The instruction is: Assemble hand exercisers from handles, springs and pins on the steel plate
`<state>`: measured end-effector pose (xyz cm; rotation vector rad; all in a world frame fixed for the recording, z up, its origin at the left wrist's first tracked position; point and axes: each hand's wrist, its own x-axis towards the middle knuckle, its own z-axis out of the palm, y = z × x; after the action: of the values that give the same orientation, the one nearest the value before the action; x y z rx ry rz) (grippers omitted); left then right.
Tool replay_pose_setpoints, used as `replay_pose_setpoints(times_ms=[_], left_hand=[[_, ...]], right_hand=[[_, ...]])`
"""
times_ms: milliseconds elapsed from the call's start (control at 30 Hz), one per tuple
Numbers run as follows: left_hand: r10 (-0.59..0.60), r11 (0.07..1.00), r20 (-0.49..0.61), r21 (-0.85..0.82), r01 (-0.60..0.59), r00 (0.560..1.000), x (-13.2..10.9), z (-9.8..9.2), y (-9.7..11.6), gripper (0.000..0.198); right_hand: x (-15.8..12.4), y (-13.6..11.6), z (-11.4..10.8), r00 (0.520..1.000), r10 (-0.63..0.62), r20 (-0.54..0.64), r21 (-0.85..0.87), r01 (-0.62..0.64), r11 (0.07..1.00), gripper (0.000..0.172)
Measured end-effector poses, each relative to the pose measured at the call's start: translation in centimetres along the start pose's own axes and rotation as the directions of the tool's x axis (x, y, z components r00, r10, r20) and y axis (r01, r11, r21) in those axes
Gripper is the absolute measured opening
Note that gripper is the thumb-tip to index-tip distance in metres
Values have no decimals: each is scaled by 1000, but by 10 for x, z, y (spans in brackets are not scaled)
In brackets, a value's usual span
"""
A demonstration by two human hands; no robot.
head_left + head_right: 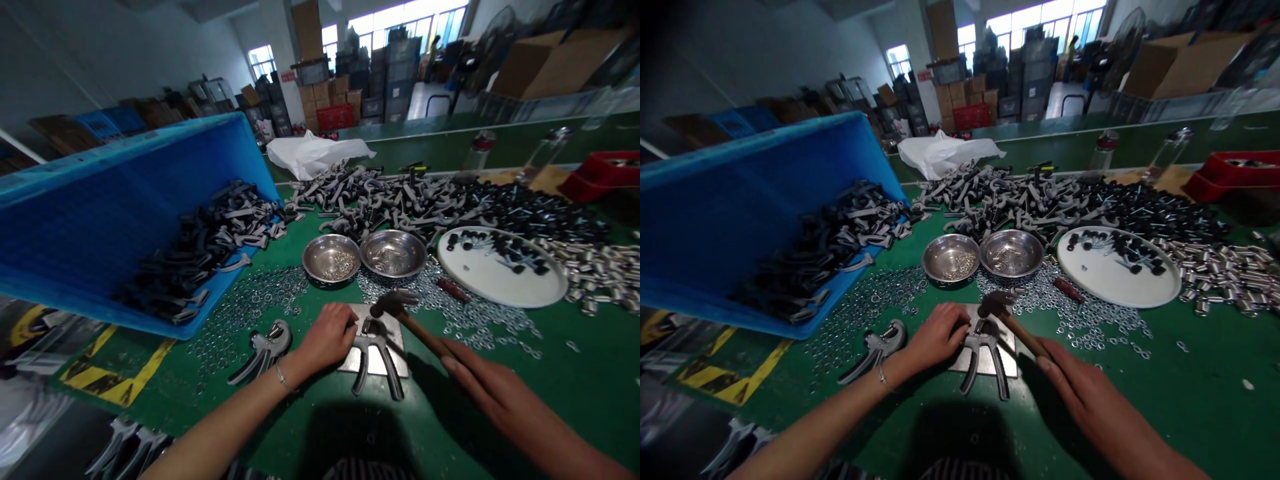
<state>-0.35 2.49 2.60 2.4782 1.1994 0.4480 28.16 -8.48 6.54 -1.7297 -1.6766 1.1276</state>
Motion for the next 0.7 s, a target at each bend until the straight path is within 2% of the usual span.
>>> replay_pose_setpoints(times_ms=[100, 200, 267, 367, 467, 533, 633, 700], left_hand=[[83, 990, 108, 107, -94, 991, -12, -9, 5, 22], [86, 974, 181, 191, -120, 980, -13, -6, 5, 18], [71, 971, 189, 212, -111, 979, -10, -1, 3, 17], [69, 973, 176, 205, -105, 982, -8, 3, 0, 18], [52, 973, 157, 214, -85, 986, -10, 5, -1, 20], [42, 969, 151, 234, -77, 988, -12, 6, -1, 21], [47, 965, 149, 247, -83, 988, -11, 8, -2, 22], [55, 966, 149, 243, -91, 987, -8, 10, -1, 21]], right_hand=[[13, -16, -1, 998, -68, -12, -102, 66, 993, 50], [28, -18, 2, 995, -5, 95, -205, 24, 979, 45], [35, -16, 3, 988, 10, 157, -211, 24, 977, 43], [39, -16, 2, 993, -47, 110, -242, 73, 967, 42], [37, -16, 0, 992, 4, 128, -345, 41, 938, 42], [30, -12, 0, 990, 29, 141, -310, 16, 950, 43], [14, 6, 6, 1000, -5, 23, -180, 9, 984, 48], [2, 27, 12, 1000, 27, -8, -129, -28, 991, 48]])
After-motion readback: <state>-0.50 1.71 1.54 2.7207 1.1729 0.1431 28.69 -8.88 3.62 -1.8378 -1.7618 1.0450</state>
